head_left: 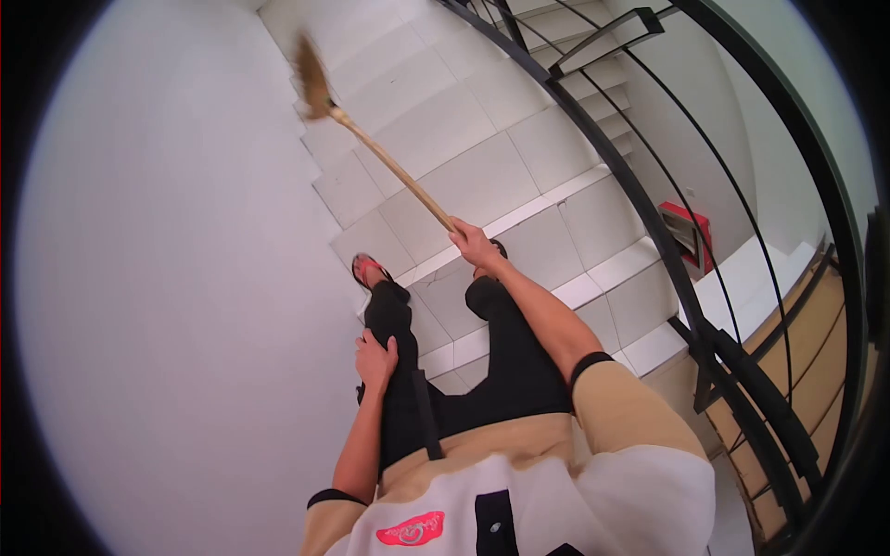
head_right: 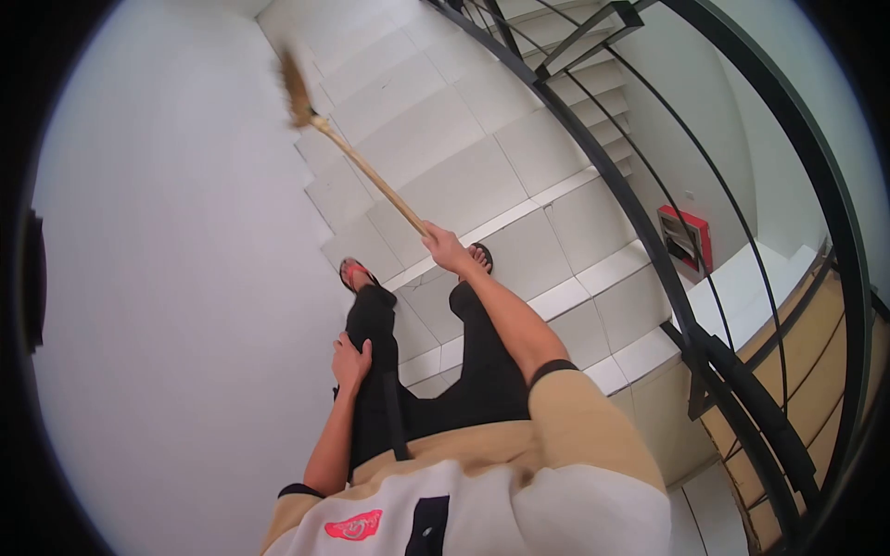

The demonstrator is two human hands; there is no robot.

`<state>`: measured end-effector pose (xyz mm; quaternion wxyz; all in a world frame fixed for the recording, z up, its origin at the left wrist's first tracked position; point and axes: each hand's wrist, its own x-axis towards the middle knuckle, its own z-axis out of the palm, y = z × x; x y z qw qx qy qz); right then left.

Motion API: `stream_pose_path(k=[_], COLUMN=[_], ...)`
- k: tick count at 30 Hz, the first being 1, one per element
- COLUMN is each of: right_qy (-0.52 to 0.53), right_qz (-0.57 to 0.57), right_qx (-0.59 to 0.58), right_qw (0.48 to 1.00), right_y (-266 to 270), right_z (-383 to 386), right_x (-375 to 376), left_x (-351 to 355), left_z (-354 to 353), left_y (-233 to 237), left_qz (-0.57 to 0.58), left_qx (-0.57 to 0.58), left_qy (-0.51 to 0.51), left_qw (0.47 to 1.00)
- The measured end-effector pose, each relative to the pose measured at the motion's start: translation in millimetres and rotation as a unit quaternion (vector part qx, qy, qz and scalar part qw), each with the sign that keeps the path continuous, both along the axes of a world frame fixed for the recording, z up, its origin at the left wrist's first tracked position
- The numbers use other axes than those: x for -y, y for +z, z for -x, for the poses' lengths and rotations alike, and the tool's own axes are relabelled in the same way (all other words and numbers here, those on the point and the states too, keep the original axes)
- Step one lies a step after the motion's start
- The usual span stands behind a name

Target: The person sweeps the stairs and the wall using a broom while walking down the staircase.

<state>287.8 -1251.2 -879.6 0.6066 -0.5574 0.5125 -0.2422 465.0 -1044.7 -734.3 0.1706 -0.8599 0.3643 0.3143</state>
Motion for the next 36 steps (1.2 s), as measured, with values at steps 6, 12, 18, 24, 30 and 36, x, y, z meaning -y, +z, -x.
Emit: stream_pose_path(k=[6,12,18,24,30,36], right_qy=[0.095,0.067,-0.091,-0.255,-0.059,0.066], right_qz=[0.089,0.151,-0.099,-0.356,0.155,0.098], right_qx=[-0.188,-0.472,-0.543,-0.111,-0.31,-0.472], right_qw=[0.974,0.866,0.829,0.892,0.936,0.874], right_y=[-3.2,-4.2,27.3,31.3,63.9,55.0], right_z=[-4.5,68.7,95.5,47.0,19.2,4.6], right_x=[94.0,132.5,47.0,57.0,61.7,151.6], left_x=[19.2,30.1,63.2,57.7,63.4,88.5], left_z=[-11.5,-66.8,-153.7,-183.4,-199.5,-199.1], left_y=[-65.7,-137.2,-164.2,-150.5,-165.2,-168.2], left_qz=[-0.022,-0.043,-0.063,-0.092,-0.084,-0.08], left_qx=[-0.028,-0.08,-0.141,-0.162,-0.193,-0.197], left_qy=[-0.036,-0.072,-0.025,-0.024,-0.031,-0.017], left_qw=[0.999,0.993,0.988,0.982,0.977,0.977])
